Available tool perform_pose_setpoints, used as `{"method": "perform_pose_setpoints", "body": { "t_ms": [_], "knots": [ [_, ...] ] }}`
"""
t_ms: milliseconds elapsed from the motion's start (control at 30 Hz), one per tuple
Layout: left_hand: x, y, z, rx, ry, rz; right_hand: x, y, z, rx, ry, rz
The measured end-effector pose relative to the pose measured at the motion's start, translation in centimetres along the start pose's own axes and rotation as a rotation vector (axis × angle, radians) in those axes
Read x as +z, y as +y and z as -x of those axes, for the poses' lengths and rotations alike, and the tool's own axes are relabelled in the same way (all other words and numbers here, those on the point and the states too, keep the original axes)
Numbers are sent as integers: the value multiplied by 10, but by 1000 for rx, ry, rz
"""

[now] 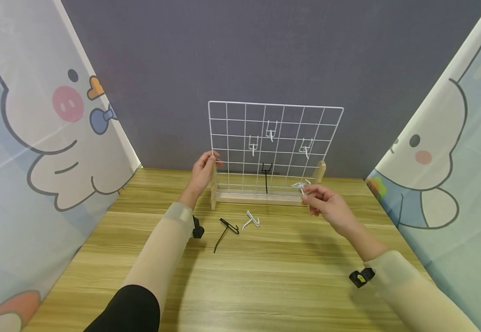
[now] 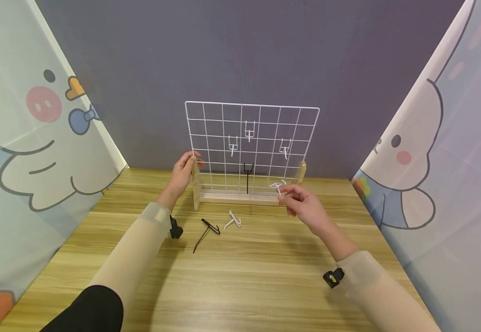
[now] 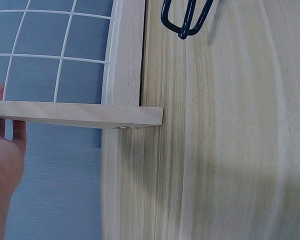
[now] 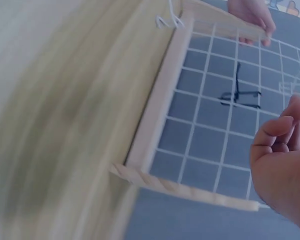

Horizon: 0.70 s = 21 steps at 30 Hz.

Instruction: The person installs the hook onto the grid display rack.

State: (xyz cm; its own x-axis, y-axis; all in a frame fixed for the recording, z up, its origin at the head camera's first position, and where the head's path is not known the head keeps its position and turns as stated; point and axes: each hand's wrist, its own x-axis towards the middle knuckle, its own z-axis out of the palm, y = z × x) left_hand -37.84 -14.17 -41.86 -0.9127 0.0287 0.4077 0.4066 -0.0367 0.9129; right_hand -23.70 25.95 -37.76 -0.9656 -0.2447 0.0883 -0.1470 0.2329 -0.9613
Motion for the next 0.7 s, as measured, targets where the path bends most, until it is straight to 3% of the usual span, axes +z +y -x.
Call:
{"method": "perform_pose_setpoints", "body": {
  "t_ms": [233,467,700],
  "knots": [
    [0,-2,0,-2,-2,7,-19,-15,-4,-47,88,-2],
    [0,-2,0,13,5,19,-31,-25,-12,-112,201,-73],
    [0,-2,0,10,10,14,-42,-41,-21,-113,293,-80]
  ]
}}
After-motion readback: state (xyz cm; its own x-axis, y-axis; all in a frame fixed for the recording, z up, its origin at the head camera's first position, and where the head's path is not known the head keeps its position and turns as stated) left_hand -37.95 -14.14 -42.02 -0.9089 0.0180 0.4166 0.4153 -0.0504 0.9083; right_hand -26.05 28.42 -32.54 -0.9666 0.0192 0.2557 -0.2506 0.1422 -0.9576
